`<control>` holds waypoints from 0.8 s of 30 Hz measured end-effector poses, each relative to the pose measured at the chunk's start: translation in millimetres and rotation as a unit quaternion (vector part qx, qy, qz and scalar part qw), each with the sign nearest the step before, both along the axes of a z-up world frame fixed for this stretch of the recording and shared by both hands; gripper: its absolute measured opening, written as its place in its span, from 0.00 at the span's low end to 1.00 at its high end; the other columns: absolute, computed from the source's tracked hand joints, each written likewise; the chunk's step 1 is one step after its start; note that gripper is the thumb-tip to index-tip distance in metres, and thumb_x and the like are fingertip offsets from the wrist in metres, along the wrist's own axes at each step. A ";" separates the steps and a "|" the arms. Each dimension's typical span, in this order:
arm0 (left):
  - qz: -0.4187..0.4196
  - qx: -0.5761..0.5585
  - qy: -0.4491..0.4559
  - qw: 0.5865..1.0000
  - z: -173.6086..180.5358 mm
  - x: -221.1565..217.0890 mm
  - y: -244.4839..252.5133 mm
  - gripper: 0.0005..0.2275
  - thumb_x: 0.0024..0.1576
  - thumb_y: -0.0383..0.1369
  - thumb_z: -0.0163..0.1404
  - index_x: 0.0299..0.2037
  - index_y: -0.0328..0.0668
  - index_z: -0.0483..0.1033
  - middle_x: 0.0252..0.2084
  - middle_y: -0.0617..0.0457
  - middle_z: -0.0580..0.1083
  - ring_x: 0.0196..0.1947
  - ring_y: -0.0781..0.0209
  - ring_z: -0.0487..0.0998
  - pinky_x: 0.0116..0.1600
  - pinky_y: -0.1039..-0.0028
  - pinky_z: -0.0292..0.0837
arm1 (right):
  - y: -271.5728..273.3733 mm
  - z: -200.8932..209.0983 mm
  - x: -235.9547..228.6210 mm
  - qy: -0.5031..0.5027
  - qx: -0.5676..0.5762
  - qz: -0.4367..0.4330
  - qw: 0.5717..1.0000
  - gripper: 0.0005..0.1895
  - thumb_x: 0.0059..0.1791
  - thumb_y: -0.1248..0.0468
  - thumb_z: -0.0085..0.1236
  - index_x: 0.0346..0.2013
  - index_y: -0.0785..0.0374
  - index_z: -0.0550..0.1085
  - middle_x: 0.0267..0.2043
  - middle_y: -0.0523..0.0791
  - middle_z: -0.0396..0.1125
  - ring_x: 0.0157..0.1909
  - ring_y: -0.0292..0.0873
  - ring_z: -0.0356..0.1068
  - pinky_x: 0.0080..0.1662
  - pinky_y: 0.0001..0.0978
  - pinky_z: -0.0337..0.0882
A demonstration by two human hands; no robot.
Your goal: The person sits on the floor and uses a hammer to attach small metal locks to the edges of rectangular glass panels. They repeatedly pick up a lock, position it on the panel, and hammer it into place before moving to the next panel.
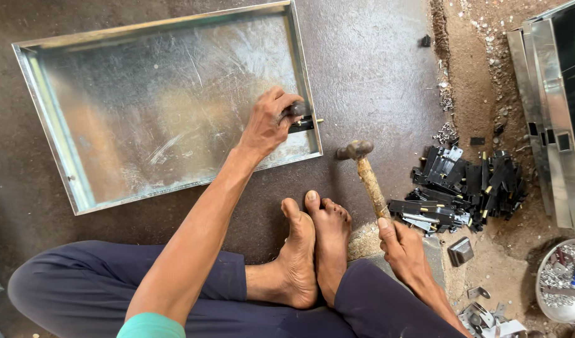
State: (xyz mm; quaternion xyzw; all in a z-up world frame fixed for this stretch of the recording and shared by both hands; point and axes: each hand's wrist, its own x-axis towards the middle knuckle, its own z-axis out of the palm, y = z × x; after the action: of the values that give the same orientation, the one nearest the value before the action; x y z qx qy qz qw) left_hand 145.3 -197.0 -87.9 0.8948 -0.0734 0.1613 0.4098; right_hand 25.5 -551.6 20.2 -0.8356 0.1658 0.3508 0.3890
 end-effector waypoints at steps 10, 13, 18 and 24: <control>-0.060 -0.108 0.103 0.987 -20.4 -1.2 -5.7 0.14 0.62 0.26 0.52 0.59 0.45 0.75 0.46 0.50 0.81 0.36 0.57 0.84 0.42 0.75 0.83 | 9.7 15.6 -0.8 0.008 -0.069 0.032 0.997 0.28 0.55 0.45 0.44 0.24 0.65 0.67 0.19 0.42 0.57 0.21 0.35 0.55 0.24 0.34 0.59; -0.054 -0.045 0.041 0.997 -28.2 -1.5 -0.2 0.15 0.63 0.26 0.51 0.60 0.44 0.74 0.47 0.49 0.80 0.44 0.51 0.84 0.47 0.72 0.82 | 10.0 4.9 4.0 -0.013 -0.074 0.050 0.996 0.26 0.54 0.45 0.44 0.24 0.63 0.67 0.19 0.41 0.58 0.21 0.35 0.56 0.24 0.32 0.59; -0.046 -0.010 -0.040 0.998 -25.7 -3.4 -0.3 0.15 0.60 0.27 0.53 0.57 0.43 0.73 0.50 0.44 0.80 0.50 0.43 0.81 0.54 0.65 0.77 | 21.2 10.6 25.4 -0.001 0.023 -0.014 1.000 0.25 0.55 0.45 0.44 0.28 0.63 0.69 0.21 0.41 0.59 0.20 0.35 0.55 0.21 0.30 0.58; -0.053 -0.027 0.021 0.998 -19.3 -11.5 -3.3 0.11 0.64 0.24 0.49 0.55 0.45 0.73 0.43 0.47 0.80 0.41 0.49 0.83 0.64 0.67 0.76 | 17.5 59.0 83.6 -0.467 0.254 0.124 0.838 0.24 0.60 0.46 0.39 0.26 0.55 0.70 0.19 0.36 0.64 0.12 0.26 0.55 0.19 0.22 0.57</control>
State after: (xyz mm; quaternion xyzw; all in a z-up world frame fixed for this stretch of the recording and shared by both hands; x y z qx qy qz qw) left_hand 133.8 -200.3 -107.3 0.8813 -0.1075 0.1223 0.4436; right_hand 109.1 -534.0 79.2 -0.7853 -0.2355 -0.0063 0.5725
